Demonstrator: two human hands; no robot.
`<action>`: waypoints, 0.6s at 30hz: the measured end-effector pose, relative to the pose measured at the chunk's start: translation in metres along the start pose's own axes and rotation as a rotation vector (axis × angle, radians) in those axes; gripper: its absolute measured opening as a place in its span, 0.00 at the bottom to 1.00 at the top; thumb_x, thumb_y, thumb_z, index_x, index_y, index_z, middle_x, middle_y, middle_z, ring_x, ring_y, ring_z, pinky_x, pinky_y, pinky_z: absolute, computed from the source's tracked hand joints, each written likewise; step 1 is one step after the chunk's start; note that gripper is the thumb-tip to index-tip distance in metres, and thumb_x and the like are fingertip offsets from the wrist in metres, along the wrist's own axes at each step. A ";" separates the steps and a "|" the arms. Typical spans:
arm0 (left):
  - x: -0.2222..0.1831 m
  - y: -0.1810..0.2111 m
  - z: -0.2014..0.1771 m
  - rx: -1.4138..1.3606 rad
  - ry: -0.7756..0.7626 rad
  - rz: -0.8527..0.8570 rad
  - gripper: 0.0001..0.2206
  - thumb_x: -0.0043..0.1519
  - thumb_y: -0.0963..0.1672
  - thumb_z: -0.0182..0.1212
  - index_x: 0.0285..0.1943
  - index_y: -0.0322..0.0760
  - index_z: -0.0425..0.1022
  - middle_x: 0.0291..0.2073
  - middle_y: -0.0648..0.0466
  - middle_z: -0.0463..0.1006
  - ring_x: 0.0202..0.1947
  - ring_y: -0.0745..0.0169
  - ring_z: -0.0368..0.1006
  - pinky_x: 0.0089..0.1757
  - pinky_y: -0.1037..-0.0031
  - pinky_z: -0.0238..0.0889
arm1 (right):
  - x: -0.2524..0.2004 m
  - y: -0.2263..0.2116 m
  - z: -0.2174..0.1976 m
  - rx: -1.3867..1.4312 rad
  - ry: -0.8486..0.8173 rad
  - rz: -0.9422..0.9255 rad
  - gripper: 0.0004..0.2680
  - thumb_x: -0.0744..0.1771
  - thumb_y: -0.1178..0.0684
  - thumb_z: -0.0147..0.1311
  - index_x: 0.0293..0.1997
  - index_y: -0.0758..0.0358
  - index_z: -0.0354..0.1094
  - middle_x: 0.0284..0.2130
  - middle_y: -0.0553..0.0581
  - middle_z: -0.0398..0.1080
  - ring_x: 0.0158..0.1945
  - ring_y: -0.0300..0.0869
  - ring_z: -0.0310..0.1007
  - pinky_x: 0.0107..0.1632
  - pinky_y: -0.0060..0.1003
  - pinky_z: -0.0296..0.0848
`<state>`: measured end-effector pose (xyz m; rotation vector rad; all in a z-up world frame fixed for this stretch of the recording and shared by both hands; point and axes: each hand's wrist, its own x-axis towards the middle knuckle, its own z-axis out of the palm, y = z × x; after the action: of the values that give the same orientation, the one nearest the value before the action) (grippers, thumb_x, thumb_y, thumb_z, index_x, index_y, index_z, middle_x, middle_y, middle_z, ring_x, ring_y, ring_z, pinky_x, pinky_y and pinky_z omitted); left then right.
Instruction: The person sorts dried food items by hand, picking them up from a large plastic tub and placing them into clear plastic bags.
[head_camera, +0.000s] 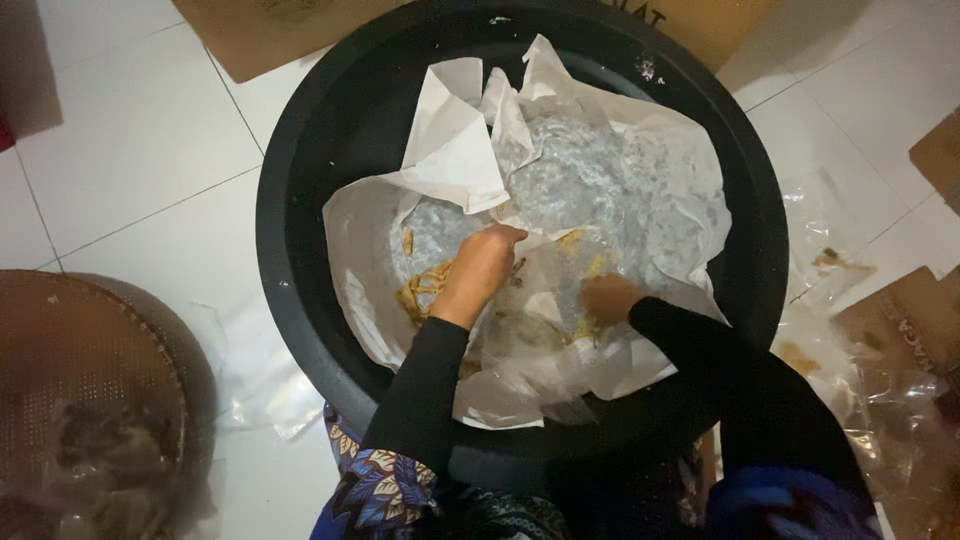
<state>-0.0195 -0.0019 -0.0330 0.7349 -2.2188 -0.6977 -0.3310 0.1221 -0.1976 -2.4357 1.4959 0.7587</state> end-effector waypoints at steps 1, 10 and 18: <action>-0.001 -0.001 -0.002 -0.003 0.005 0.016 0.16 0.54 0.35 0.54 0.49 0.31 0.81 0.43 0.38 0.82 0.45 0.37 0.78 0.47 0.55 0.70 | -0.001 0.003 0.000 0.014 0.010 -0.044 0.08 0.63 0.47 0.58 0.40 0.57 0.73 0.41 0.60 0.74 0.45 0.55 0.76 0.46 0.51 0.75; 0.001 0.008 -0.009 0.036 -0.059 -0.071 0.16 0.56 0.34 0.53 0.50 0.32 0.81 0.43 0.37 0.81 0.43 0.38 0.78 0.46 0.56 0.70 | -0.011 0.047 -0.021 0.095 -0.170 0.163 0.09 0.68 0.49 0.50 0.52 0.56 0.69 0.44 0.58 0.75 0.48 0.53 0.77 0.47 0.48 0.75; -0.001 0.004 -0.011 0.034 -0.040 -0.051 0.16 0.55 0.34 0.54 0.49 0.32 0.81 0.43 0.38 0.81 0.44 0.38 0.78 0.46 0.56 0.70 | -0.016 0.010 -0.024 -0.161 -0.308 0.223 0.13 0.68 0.44 0.50 0.59 0.46 0.66 0.41 0.51 0.76 0.43 0.47 0.78 0.44 0.44 0.71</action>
<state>-0.0121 -0.0019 -0.0241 0.8036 -2.2603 -0.7069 -0.3376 0.1203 -0.1682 -2.1479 1.6496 1.2787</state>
